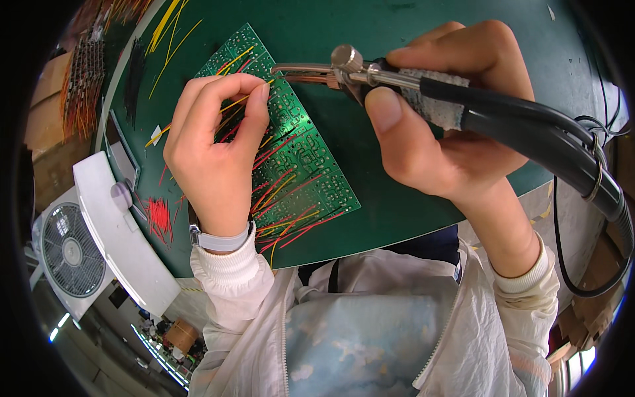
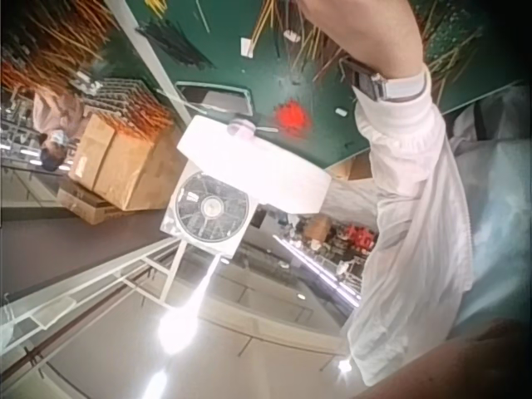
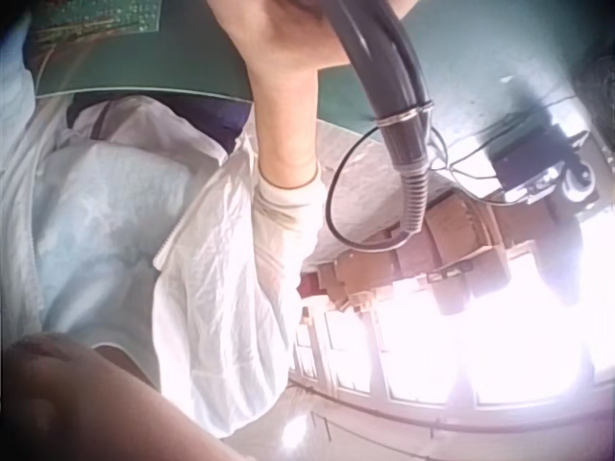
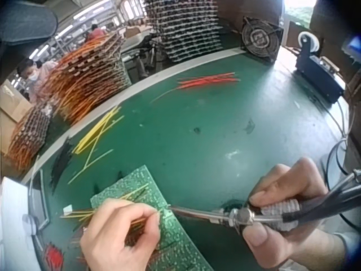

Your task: The person solders wires onto a circuit board using a soldering iron, places the board aside, retrieves a new circuit board from a stack, and solders wires onto the new board.

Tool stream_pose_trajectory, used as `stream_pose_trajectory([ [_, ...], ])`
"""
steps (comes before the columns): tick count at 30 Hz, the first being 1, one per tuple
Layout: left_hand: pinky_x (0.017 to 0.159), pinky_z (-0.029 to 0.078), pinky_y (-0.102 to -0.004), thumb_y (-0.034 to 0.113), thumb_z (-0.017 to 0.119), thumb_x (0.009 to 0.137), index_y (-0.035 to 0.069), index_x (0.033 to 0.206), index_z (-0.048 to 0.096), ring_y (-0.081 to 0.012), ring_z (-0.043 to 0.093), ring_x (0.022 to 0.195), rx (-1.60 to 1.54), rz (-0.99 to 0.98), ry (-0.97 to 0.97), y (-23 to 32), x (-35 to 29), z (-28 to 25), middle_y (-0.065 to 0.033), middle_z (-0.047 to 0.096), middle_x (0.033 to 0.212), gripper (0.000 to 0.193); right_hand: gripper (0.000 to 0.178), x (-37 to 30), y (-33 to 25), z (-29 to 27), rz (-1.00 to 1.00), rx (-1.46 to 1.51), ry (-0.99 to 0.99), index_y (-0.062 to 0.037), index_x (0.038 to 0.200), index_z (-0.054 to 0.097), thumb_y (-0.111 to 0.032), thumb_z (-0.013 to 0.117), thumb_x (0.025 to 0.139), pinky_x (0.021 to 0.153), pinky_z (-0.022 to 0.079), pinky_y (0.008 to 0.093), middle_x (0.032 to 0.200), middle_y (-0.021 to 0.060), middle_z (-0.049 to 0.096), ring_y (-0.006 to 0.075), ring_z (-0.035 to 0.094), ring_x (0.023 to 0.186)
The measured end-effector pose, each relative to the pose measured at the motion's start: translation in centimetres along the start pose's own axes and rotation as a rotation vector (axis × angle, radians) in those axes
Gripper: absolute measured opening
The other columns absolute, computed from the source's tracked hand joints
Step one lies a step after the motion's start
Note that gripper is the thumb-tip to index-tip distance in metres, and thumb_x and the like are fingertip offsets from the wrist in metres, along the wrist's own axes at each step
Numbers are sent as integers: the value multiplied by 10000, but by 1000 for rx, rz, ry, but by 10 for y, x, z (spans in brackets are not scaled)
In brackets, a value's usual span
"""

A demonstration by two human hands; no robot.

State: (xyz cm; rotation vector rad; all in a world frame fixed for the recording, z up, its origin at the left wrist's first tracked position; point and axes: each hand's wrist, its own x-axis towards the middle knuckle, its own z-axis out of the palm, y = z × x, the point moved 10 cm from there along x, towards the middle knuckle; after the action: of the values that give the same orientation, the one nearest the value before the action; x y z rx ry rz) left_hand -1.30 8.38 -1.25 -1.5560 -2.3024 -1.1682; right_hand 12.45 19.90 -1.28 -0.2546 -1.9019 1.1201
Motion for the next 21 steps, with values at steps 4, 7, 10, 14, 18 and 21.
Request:
stream_pose_trajectory([
  [4,492,409,-292,-52,679,662,34,767,564,-189,509,574,5,14,4,1,0,3,-54,528,741,178,313,-1,1,-1,-4,-6,-19,32,912,436,-165,648,792,434,426,213,743,151,524,113,497,482],
  [7,491,403,-291,-55,678,659,36,765,563,-186,504,569,19,10,-2,1,0,2,-53,525,737,180,316,-1,-1,2,-9,12,-18,34,917,435,-161,649,791,439,428,213,745,153,525,112,495,485],
  [10,491,400,-292,-55,678,657,37,763,561,-184,501,567,29,10,-8,2,0,3,-52,523,735,183,316,-1,0,1,-14,16,-19,37,917,435,-157,650,790,442,429,213,740,153,524,111,491,487],
  [14,496,401,-296,-54,679,655,39,763,560,-185,502,568,34,18,-17,2,1,3,-53,523,734,186,310,0,-2,2,-24,9,-35,36,915,436,-152,649,788,439,429,214,729,154,526,110,489,486],
  [18,514,412,-308,-56,677,648,38,764,558,-201,508,576,38,36,-11,4,1,3,-58,524,737,190,312,0,-3,3,-35,-16,-53,35,913,439,-155,652,785,436,428,214,719,159,528,112,486,487],
  [21,554,433,-285,-49,669,668,23,772,576,-189,543,613,50,25,-30,6,3,2,-61,552,736,157,312,0,-6,3,-74,-15,-61,40,914,442,-148,653,781,435,417,214,709,161,527,117,478,491],
])
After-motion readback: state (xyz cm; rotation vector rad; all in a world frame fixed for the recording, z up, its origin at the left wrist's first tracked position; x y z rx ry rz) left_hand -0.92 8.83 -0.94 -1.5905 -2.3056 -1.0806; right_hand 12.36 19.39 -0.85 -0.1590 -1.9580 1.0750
